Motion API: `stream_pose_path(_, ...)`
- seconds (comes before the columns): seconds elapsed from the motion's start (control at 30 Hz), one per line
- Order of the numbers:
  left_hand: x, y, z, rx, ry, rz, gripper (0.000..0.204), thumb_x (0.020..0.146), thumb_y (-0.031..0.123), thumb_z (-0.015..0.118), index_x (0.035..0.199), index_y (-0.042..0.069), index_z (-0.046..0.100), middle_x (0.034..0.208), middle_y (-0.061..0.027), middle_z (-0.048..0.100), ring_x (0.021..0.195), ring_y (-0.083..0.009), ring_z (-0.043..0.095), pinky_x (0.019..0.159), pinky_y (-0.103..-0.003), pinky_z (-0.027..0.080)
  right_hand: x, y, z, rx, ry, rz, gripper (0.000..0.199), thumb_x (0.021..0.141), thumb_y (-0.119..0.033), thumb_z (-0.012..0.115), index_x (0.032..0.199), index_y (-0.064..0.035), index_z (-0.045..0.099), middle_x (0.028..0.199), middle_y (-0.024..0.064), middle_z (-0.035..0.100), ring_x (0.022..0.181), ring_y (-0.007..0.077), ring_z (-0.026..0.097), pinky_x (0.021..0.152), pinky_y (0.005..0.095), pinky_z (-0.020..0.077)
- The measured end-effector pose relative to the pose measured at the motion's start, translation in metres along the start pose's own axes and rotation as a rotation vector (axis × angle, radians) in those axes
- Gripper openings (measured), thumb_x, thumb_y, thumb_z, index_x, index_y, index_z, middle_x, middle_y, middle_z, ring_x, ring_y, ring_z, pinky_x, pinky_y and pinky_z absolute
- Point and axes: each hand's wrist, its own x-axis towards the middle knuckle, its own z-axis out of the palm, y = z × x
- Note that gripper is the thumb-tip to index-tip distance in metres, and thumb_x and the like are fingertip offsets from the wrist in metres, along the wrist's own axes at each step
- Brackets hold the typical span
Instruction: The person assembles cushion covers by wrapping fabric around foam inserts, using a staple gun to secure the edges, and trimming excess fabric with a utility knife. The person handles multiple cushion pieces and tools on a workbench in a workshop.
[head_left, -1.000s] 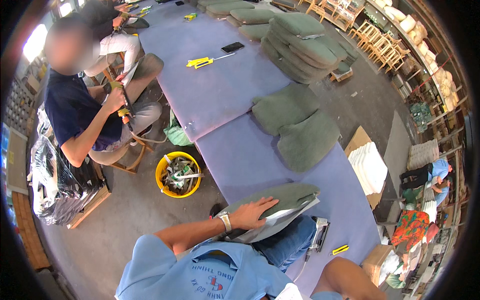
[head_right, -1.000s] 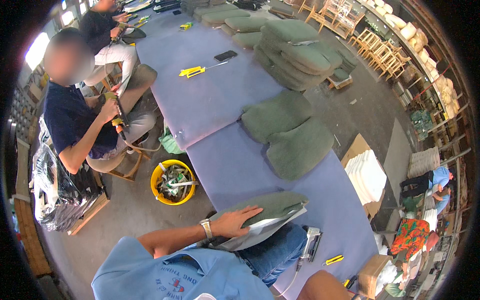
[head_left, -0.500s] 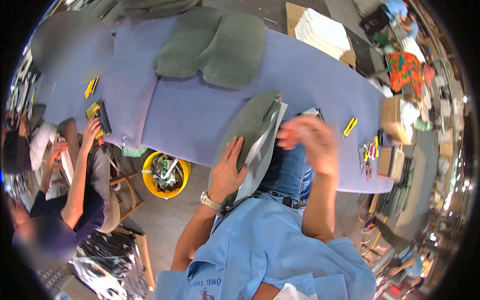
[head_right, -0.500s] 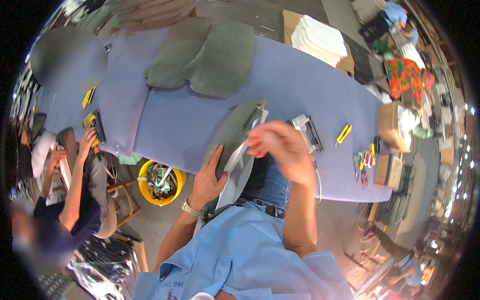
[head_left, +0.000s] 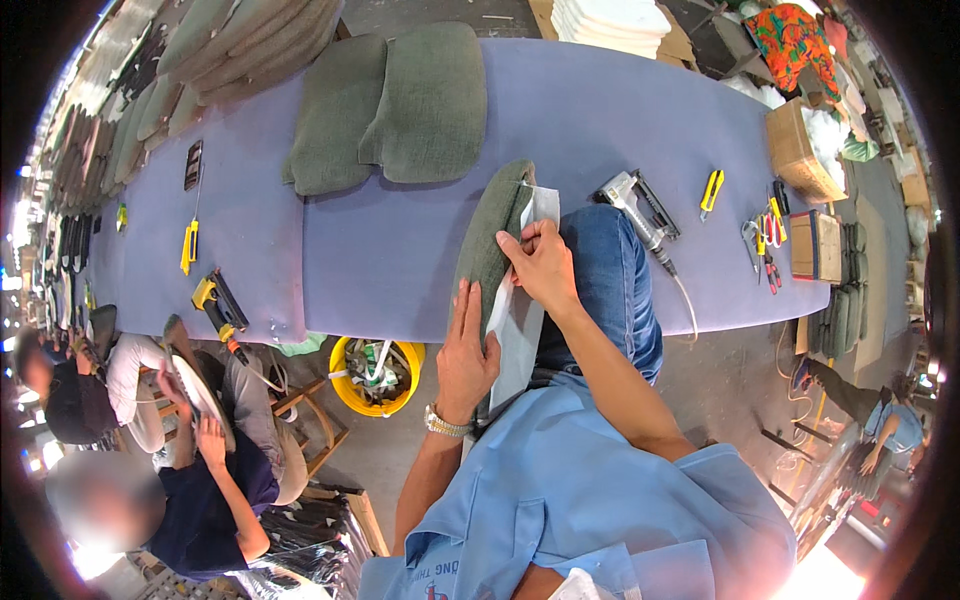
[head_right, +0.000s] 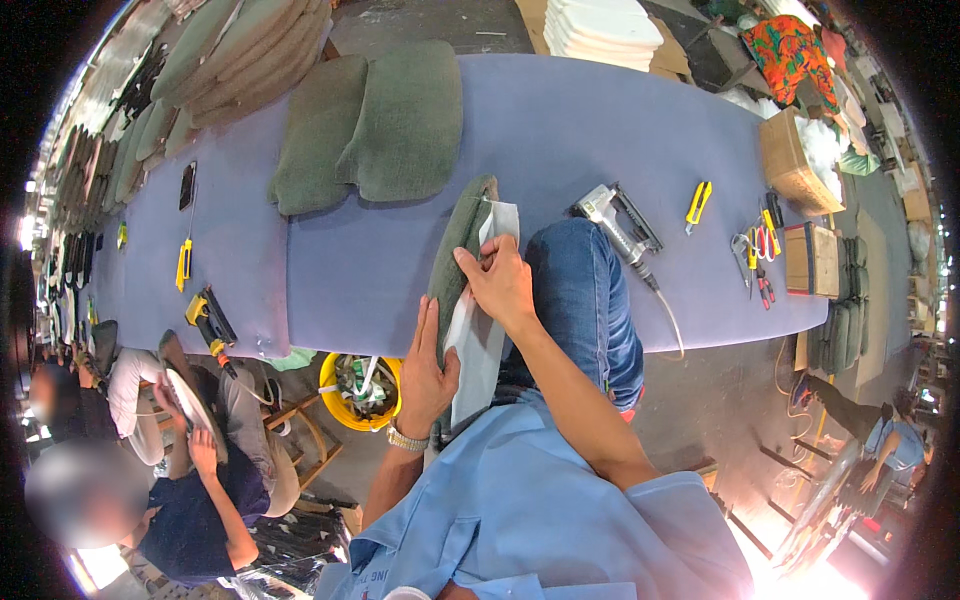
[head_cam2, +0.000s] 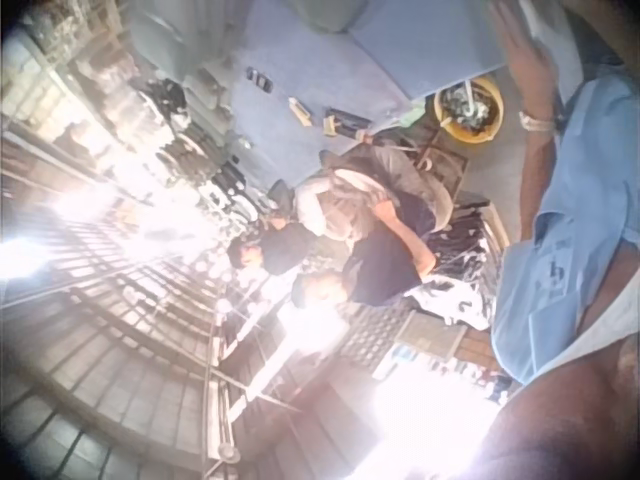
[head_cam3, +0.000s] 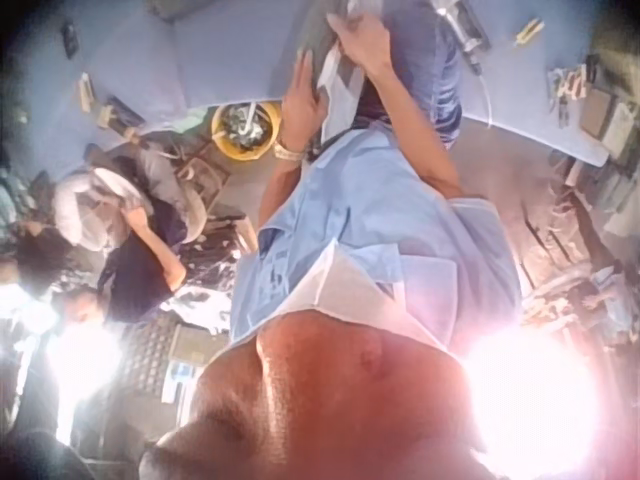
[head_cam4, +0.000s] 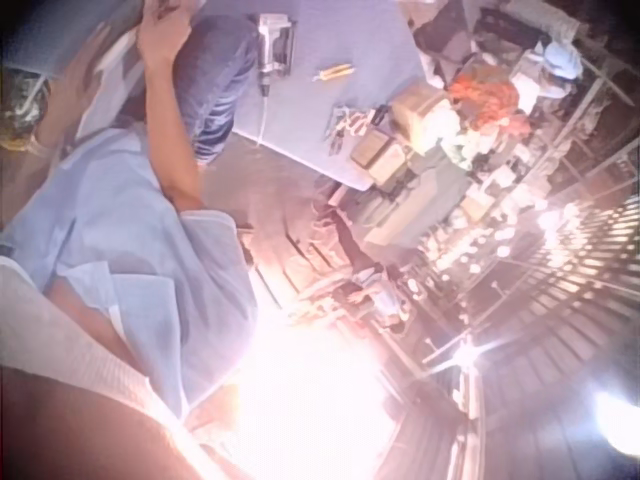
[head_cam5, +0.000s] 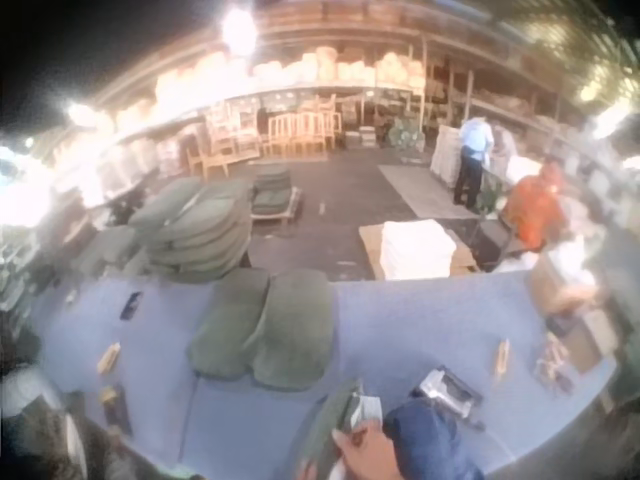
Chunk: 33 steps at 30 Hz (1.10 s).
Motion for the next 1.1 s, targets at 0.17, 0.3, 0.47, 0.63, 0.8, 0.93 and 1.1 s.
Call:
stream_pose_path(0.17,-0.009,-0.012,-0.008,0.024,0.04,0.061,0.075,0.09,0.006,0.061,0.159,0.005,0.033,0.164,-0.0227,0.034,0.143,-0.0423,0.045,0.107,-0.042,0.049,-0.015,-0.02,0.014,-0.117,-0.098,-0.009,0.056,0.091,-0.052,0.073,0.07,-0.0023,0.057,0.065,0.0127,0.062,0.061,0.0283,0.062,0.064,0.0437,0.0498)
stream_pose_path(0.3,0.009,-0.009,-0.034,-0.066,-0.147,0.082,0.074,0.093,0.016,0.068,0.157,0.002,0.036,0.162,-0.025,0.037,0.143,-0.0408,0.046,0.11,-0.043,0.046,0.0,-0.019,0.022,-0.139,-0.021,0.014,0.058,0.098,-0.052,0.063,0.073,-0.0006,0.057,0.068,0.0198,0.063,0.067,0.0394,0.065,0.067,0.0478,0.0503)
stream_pose_path(0.47,0.08,-0.063,-0.066,-0.381,-0.402,-0.26,0.06,0.109,0.039,0.049,0.154,0.0,0.043,0.158,-0.0199,0.047,0.142,-0.0318,0.051,0.117,-0.04,0.038,0.011,0.012,0.03,-0.065,0.07,-0.118,0.047,0.107,-0.038,0.051,0.082,-0.0001,0.059,0.076,0.0245,0.065,0.076,0.0477,0.066,0.068,0.0519,0.0493)
stream_pose_path(0.63,0.151,-0.098,-0.016,-0.428,-0.276,-0.221,0.065,0.111,0.052,0.034,0.16,0.009,0.038,0.164,-0.0146,0.037,0.152,-0.0255,0.034,0.123,-0.037,0.027,0.013,0.02,0.046,0.052,0.07,-0.206,0.048,0.111,-0.037,0.047,0.084,0.0015,0.056,0.068,0.0151,0.053,0.065,0.026,0.052,0.063,0.0424,0.0444)
stream_pose_path(0.8,0.169,-0.102,0.019,-0.806,-0.323,-0.32,0.068,0.112,0.05,0.033,0.163,0.006,0.027,0.169,-0.0138,0.028,0.156,-0.0252,0.024,0.126,-0.035,0.021,0.019,0.018,0.056,0.13,-0.01,-0.195,0.049,0.112,-0.038,0.045,0.09,0.0028,0.059,0.069,0.0061,0.052,0.068,0.0121,0.047,0.064,0.0351,0.0441)
stream_pose_path(0.93,0.159,-0.077,0.004,-0.808,-0.309,-0.293,0.069,0.112,0.047,0.034,0.165,0.005,0.019,0.171,-0.014,0.022,0.157,-0.0256,0.021,0.126,-0.035,0.019,0.031,0.023,0.065,0.208,-0.072,-0.155,0.049,0.113,-0.039,0.044,0.094,0.0018,0.063,0.075,0.0032,0.058,0.073,0.0103,0.051,0.069,0.0321,0.047)
stream_pose_path(1.1,0.143,-0.049,-0.021,-0.544,-0.288,-0.19,0.073,0.111,0.042,0.041,0.164,0.0,0.014,0.17,-0.0219,0.019,0.158,-0.0309,0.018,0.126,-0.036,0.019,0.039,0.031,0.074,0.273,-0.156,-0.132,0.049,0.112,-0.041,0.044,0.093,0.0017,0.061,0.074,0.0104,0.059,0.07,0.0166,0.053,0.068,0.0378,0.0482)
